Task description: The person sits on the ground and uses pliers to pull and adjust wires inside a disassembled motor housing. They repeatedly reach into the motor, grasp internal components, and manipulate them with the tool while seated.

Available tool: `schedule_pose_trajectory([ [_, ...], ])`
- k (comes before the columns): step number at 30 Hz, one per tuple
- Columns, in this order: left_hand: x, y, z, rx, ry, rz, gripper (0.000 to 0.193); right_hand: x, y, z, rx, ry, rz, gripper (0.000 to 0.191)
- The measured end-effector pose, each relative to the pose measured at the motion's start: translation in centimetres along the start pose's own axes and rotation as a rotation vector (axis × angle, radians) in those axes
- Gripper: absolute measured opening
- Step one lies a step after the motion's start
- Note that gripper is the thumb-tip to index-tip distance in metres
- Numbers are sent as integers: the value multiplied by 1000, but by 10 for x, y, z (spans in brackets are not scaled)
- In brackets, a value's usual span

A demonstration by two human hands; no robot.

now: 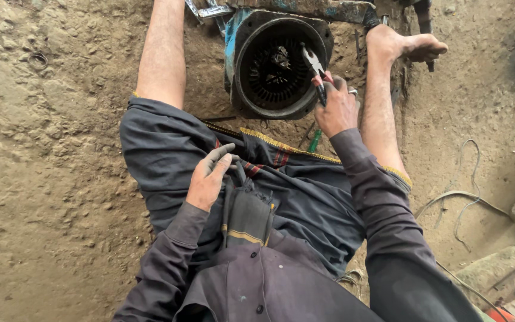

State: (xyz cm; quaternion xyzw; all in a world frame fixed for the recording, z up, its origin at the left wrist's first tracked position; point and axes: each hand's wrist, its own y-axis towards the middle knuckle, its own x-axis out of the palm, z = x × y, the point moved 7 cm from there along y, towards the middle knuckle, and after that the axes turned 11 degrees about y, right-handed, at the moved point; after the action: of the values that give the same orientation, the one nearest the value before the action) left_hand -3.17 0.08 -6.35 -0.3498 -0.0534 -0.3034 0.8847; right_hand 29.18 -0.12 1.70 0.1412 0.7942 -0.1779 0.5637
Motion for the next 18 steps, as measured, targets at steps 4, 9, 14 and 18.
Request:
schedule_pose_trajectory([
  [4,1,0,-2,10,19,7,41,-12,4,-9,84,24,26,57],
  [9,7,-2,-5,34,10,-10,40,0,8,23,261,66,21,54],
  [14,18,-6,1,71,-6,-23,37,24,11,35,280,249,-90,37],
  [18,16,-14,-1,38,-62,-23,36,34,-76,-13,163,855,22,36],
])
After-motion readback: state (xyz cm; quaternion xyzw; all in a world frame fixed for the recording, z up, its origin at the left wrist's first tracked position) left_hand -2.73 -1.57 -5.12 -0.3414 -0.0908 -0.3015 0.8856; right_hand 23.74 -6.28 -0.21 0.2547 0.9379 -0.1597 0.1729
